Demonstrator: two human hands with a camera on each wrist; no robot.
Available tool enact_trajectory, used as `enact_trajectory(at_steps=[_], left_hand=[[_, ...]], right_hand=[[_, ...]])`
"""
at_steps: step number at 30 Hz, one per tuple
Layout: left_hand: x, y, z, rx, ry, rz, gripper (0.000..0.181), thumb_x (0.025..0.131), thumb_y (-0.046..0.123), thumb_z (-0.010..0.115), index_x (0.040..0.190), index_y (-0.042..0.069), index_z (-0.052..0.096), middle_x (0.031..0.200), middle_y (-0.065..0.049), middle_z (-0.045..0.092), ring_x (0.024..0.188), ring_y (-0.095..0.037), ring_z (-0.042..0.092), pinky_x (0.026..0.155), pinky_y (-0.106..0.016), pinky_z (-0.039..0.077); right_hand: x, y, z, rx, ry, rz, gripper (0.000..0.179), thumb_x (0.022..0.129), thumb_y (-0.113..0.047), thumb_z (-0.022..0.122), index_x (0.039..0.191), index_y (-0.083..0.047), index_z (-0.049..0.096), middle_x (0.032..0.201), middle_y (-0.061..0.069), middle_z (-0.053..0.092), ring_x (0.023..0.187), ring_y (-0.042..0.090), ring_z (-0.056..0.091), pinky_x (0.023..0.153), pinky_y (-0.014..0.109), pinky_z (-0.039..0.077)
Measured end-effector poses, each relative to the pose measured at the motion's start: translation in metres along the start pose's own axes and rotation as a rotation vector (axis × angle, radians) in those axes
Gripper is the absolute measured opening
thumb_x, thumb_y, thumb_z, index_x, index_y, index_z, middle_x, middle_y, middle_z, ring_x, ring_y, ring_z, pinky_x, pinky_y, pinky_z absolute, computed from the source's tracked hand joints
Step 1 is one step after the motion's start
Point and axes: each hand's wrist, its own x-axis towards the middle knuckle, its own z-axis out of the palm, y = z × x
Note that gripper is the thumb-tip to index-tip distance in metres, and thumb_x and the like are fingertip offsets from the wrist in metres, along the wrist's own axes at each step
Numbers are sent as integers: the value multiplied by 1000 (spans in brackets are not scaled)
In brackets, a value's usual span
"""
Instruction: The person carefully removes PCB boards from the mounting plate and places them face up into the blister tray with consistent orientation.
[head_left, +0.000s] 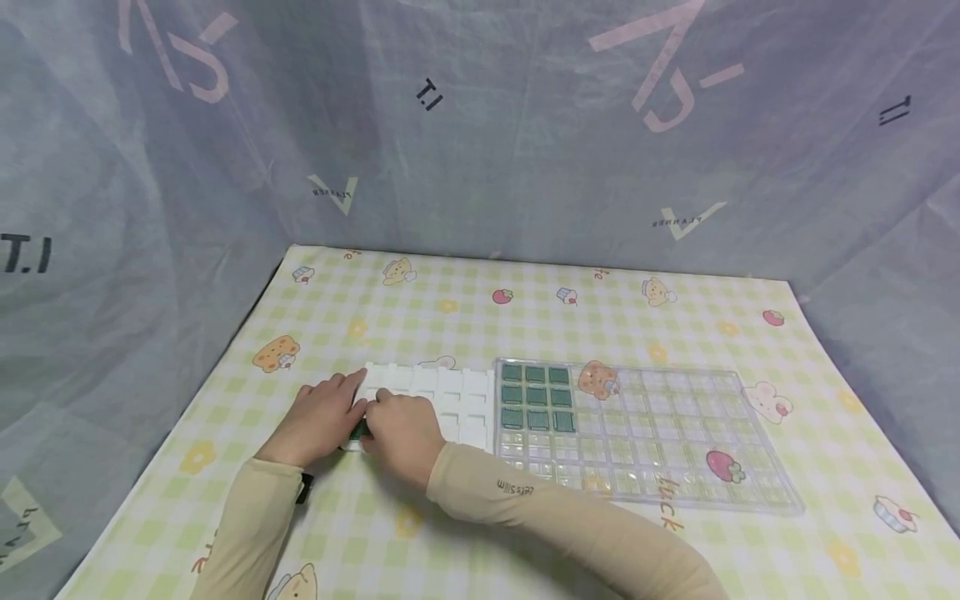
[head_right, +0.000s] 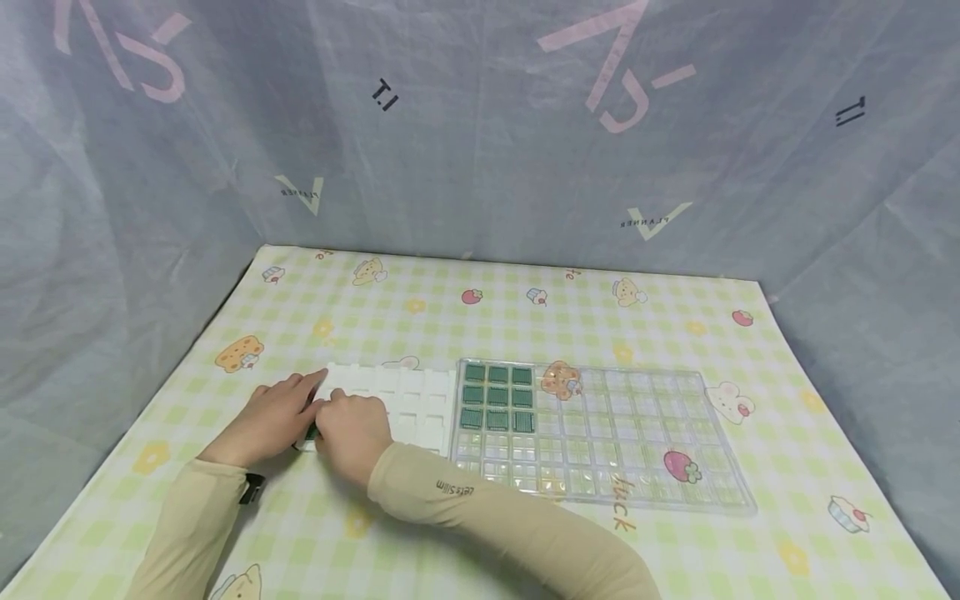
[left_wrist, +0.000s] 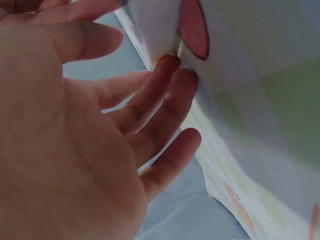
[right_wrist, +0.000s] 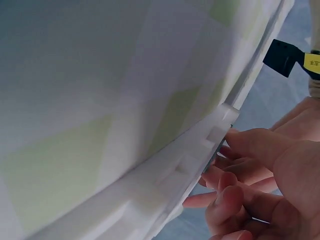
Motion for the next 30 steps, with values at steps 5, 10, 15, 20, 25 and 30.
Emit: enact_trajectory(at_steps=[5, 10, 15, 20, 25, 30], left_hand=[[0, 1, 1, 3, 12, -3, 50, 108, 23, 43, 152, -1, 44, 137, -27, 59, 124, -46, 59, 98, -62, 41], [-1, 2, 0, -3, 14, -4, 49, 107, 20, 43, 151, -2, 45, 137, -27, 59, 124, -47, 58, 98, -62, 41], [1, 1, 0, -6, 11, -7, 53, 106, 23, 45, 152, -4, 42, 141, -29, 56, 128, -47, 56, 101, -62, 39], [2, -1, 1, 6, 9, 2, 54, 106, 23, 48, 152, -5, 41, 142, -29, 55, 129, -47, 55, 101, -62, 39], [4, 0, 4, 0, -5, -11, 53, 106, 21, 47, 153, -3, 40, 144, -29, 54, 132, -47, 53, 104, -62, 38], [1, 1, 3, -14, -9, -12, 54, 106, 22, 47, 153, -4, 40, 145, -29, 52, 133, -48, 51, 105, -62, 37]], right_hand=[[-1, 4, -1, 9, 5, 1, 25, 87, -46, 78, 89, -21, 76, 83, -7, 65, 61, 7, 62, 50, 25, 48], [-7, 13, -6, 32, 9, 7, 24, 86, -44, 79, 85, -20, 75, 79, -7, 63, 57, 8, 59, 48, 25, 46], [-20, 25, -12, 63, 18, 11, 23, 87, -43, 78, 87, -20, 77, 77, -7, 62, 56, 7, 56, 46, 25, 43], [-36, 38, -16, 85, 65, -4, 23, 87, -42, 79, 95, -20, 79, 80, -8, 65, 60, 5, 60, 48, 22, 44], [-58, 54, -21, 124, 103, -9, 25, 86, -40, 80, 99, -18, 80, 84, -7, 68, 57, 3, 58, 47, 18, 40], [-80, 74, -19, 174, 90, -15, 25, 87, -38, 80, 100, -16, 80, 84, -4, 68, 49, 0, 45, 43, 14, 31]])
